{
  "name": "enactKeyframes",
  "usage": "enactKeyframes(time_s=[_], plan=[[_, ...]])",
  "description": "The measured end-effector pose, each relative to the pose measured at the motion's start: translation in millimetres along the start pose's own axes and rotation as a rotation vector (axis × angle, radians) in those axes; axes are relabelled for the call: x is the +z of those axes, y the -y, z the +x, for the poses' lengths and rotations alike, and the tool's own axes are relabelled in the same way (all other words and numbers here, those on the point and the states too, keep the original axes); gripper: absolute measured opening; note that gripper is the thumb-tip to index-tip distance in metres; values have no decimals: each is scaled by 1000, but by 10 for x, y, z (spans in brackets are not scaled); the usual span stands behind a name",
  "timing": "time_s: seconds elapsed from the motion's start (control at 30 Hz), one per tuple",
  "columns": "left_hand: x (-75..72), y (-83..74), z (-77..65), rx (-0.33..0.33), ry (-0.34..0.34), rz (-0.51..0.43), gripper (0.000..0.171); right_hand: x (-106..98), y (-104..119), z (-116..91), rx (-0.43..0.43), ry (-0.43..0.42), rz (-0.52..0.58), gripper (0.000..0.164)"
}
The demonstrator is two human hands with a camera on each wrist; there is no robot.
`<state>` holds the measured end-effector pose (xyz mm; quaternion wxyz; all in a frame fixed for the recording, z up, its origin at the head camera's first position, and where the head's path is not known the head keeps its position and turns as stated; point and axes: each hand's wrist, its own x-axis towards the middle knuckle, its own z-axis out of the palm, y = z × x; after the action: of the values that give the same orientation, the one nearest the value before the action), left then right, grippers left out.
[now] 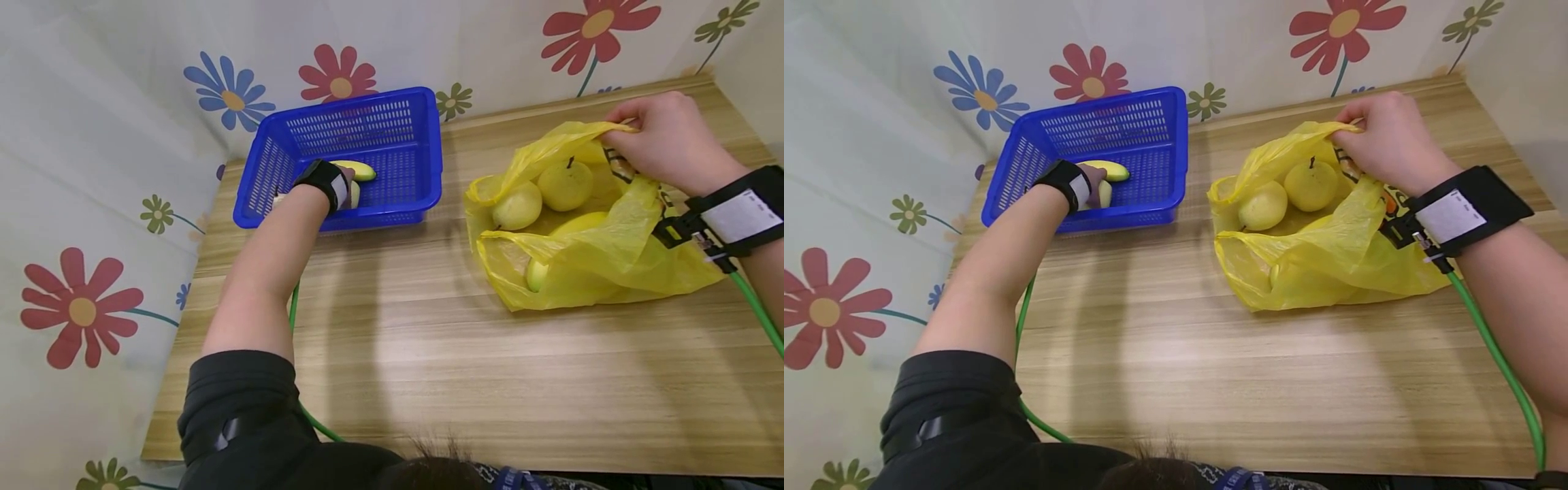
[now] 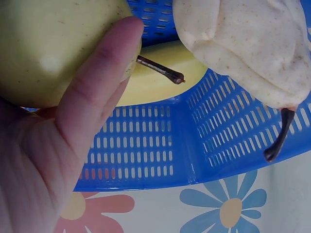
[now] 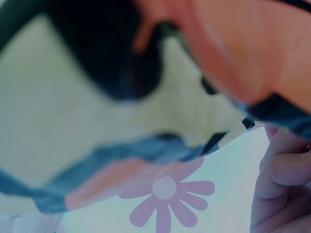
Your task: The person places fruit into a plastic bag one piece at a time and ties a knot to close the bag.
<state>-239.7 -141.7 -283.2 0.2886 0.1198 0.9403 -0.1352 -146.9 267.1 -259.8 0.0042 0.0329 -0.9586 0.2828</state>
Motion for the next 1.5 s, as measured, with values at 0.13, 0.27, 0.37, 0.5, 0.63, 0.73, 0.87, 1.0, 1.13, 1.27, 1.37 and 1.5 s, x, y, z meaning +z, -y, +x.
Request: enactKeyframes(time_s=[0.13, 0.27, 0.37, 0.5, 0.63, 0.73, 0.87, 1.0, 1.13, 1.27, 1.37, 1.5], plan=[[7, 69, 188, 27, 6, -37, 59, 14, -2, 3, 1, 1, -3, 34], [-105, 198, 323, 52, -39, -182, 80, 26, -4, 2, 1, 5, 0, 34], [-253, 267, 237, 80, -114, -296, 84, 30, -3, 1, -2, 7, 1, 34], [-425, 326, 84, 139, -231, -378, 83, 33, -1, -1, 0, 6, -1, 34], [-543, 262, -114, 233, -361, -435, 84, 42, 12, 7, 9, 10, -7, 36], [-592, 141, -235, 310, -433, -473, 84, 48, 20, 18, 14, 10, -12, 36], [-627, -62, -374, 449, -512, -510, 82, 56, 29, 32, 8, 4, -21, 36], [-620, -295, -509, 626, -559, -549, 79, 68, 34, 40, 6, 7, -24, 36], [-611, -577, -648, 800, -564, -574, 79, 62, 22, 32, 1, 6, -27, 36], [-577, -848, -740, 970, -559, -591, 77, 57, 15, 28, 3, 8, -27, 36], [-551, -1051, -766, 1073, -492, -609, 78, 58, 14, 29, -2, 5, -28, 36], [-538, -1333, -736, 1137, -354, -636, 82, 57, 17, 33, -17, -8, -25, 35]])
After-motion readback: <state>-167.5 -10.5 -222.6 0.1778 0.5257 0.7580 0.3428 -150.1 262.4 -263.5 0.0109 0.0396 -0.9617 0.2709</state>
